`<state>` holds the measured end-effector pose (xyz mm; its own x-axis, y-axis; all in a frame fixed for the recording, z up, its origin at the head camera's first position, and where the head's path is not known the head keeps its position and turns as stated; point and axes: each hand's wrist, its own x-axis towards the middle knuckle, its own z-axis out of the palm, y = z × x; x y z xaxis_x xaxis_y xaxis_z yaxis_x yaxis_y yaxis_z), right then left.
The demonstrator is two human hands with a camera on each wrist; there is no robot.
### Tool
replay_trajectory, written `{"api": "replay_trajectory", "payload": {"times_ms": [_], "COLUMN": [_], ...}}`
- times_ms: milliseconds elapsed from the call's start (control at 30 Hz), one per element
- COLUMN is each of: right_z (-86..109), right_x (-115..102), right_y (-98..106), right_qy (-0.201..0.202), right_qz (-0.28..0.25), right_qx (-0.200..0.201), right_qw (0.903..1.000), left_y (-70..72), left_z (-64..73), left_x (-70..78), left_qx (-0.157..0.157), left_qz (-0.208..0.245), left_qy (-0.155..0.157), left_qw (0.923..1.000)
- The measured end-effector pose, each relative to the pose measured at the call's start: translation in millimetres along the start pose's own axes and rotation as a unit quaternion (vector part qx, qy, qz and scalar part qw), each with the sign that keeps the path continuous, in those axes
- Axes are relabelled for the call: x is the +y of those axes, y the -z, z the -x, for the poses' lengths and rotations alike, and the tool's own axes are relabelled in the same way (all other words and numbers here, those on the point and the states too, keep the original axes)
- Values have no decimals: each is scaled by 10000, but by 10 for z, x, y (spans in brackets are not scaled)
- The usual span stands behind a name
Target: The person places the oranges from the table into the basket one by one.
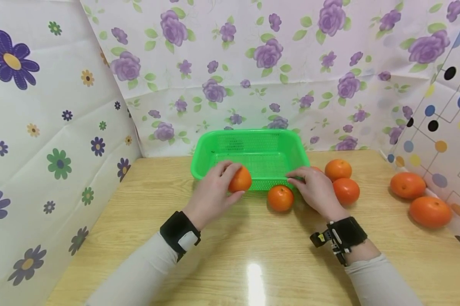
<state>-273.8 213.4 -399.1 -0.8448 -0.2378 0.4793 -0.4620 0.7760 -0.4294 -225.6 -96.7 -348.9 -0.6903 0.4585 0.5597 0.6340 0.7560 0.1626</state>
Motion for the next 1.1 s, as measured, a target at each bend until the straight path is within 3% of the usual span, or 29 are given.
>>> {"api": "replay_trajectory", "payload": {"times_ms": [200,533,933,1100], "right_z": [-3,6,8,3], "right_x": [10,13,-5,2], "right_y": [-2,-7,3,2], "right_qy": [-3,0,-77,-135], "right_qz": [15,25,34,45], "right_qx": [12,-13,-69,-79], "right_qw": [10000,10000,9999,9999], "left_y": [26,-8,-135,-217], "left_z": [-130,-361,-513,-526], "left_x": [-98,-363,-606,-703], "left_qx": [91,-31,-479,-685], "left_qz": [66,74,20,-34], "left_qy": [204,787,1547,1711], "left_qw": [9997,9969,9868,9829]}}
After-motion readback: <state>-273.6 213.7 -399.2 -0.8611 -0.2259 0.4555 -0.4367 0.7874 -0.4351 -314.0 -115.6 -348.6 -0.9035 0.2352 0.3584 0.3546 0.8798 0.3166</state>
